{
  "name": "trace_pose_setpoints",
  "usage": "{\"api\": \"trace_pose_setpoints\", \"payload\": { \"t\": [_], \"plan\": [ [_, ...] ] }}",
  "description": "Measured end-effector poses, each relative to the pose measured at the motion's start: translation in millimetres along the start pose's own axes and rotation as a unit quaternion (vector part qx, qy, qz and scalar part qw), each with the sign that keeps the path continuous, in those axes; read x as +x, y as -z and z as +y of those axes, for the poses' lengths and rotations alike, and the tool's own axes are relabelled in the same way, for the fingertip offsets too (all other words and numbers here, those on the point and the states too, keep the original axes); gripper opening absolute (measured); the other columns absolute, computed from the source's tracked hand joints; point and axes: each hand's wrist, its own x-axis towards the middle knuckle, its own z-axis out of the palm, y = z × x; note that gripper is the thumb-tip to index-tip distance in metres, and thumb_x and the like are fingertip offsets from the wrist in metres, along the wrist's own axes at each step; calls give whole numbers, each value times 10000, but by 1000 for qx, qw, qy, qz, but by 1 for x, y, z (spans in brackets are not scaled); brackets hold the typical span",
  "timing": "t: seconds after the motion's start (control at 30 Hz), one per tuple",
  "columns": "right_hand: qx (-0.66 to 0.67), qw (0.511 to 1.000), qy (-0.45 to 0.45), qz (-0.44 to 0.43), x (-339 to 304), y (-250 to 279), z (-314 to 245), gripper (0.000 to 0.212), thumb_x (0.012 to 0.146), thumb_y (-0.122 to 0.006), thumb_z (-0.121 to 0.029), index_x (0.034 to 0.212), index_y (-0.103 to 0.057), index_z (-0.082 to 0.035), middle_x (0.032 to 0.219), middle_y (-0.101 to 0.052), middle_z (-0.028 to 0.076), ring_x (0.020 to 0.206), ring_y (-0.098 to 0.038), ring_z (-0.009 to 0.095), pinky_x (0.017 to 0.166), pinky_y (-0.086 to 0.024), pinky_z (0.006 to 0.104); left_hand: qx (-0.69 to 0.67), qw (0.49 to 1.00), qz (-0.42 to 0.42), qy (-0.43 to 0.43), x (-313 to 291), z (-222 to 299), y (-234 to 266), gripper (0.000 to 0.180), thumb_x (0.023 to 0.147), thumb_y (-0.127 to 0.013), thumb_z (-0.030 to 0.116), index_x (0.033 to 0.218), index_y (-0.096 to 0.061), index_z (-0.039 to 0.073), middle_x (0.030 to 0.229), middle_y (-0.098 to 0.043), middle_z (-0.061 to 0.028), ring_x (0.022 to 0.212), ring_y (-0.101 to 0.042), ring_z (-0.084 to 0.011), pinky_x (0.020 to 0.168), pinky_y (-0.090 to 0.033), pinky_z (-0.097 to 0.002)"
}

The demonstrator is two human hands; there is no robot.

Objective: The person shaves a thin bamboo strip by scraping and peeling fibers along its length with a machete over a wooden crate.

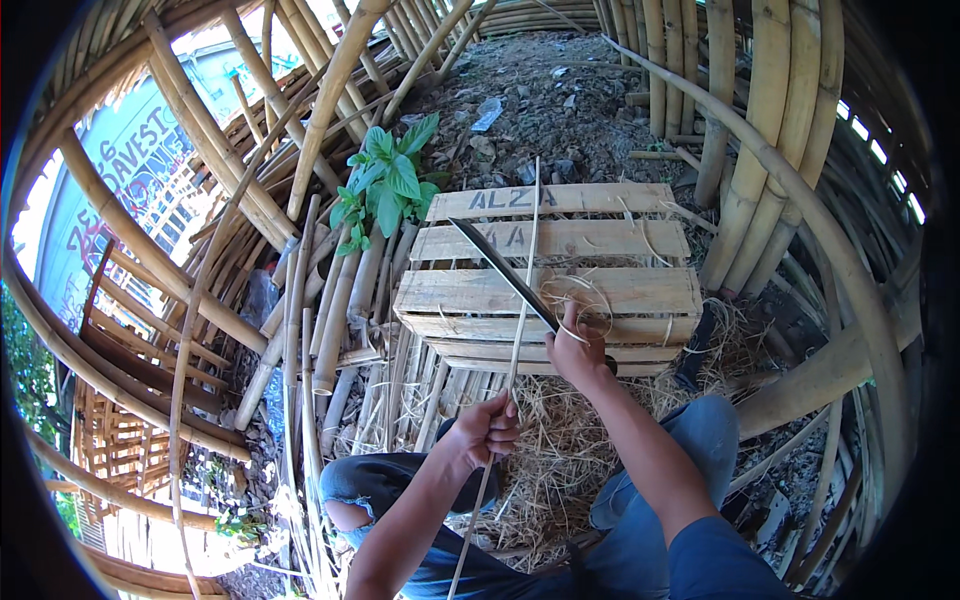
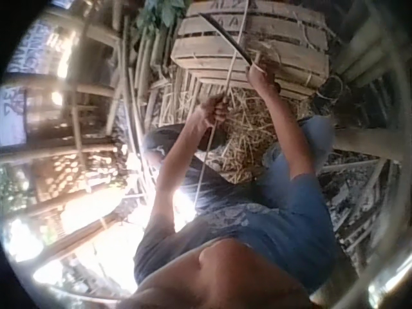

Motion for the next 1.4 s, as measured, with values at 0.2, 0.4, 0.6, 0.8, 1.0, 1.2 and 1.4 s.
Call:
{"api": "trace_pose_setpoints", "payload": {
  "t": [0.2,0.4,0.6,0.8,1.0,1.2,1.4],
  "plan": [
    [6,1000,0,-2,1,-1,-3,569,809,-613,-237,1184,-305,60,578,-602,117,553,-640,275,473,-493,363,-25,999,-39,26,-21,-19,16,446,997,-270,392,735,-482,101,510,-234,64,407,-192,-64,350,-156,-214],
    [-4,1000,0,-13,-1,-2,0,554,818,-612,-247,1197,-317,29,582,-601,116,545,-633,284,473,-495,381,-40,999,-18,30,-44,-33,11,447,999,-261,395,733,-464,99,519,-220,60,411,-177,-69,346,-145,-222],
    [-14,1000,-1,-17,-1,-7,2,542,829,-600,-257,1205,-325,20,567,-594,107,541,-632,285,462,-492,385,-32,999,-28,23,-52,-45,14,452,995,-262,418,739,-461,102,527,-218,61,414,-175,-66,347,-142,-223],
    [-49,998,-8,-32,-1,-10,2,610,839,-568,-291,1277,-309,46,563,-596,105,523,-629,260,446,-485,383,-25,999,-24,31,-58,-54,20,455,993,-265,426,726,-454,110,526,-215,65,414,-169,-61,351,-127,-220],
    [8,1000,7,16,3,-24,9,648,821,-564,-266,1311,-308,71,559,-596,127,506,-627,266,404,-468,401,-42,998,-15,39,-72,-78,12,437,990,-270,434,738,-435,117,526,-204,68,416,-177,-59,353,-135,-216],
    [-32,999,-7,-33,2,-22,4,587,800,-562,-191,1271,-310,54,575,-605,147,519,-632,271,393,-457,406,-57,997,3,48,-93,-97,15,449,987,-287,428,728,-440,95,534,-233,54,428,-206,-64,362,-158,-212],
    [57,996,-60,-17,8,-3,-3,462,845,-503,-195,1201,-331,44,646,-624,198,628,-640,372,557,-507,469,-86,992,-11,89,-130,-140,44,447,985,-290,443,743,-443,99,529,-229,58,428,-206,-57,362,-160,-217]
  ]
}}
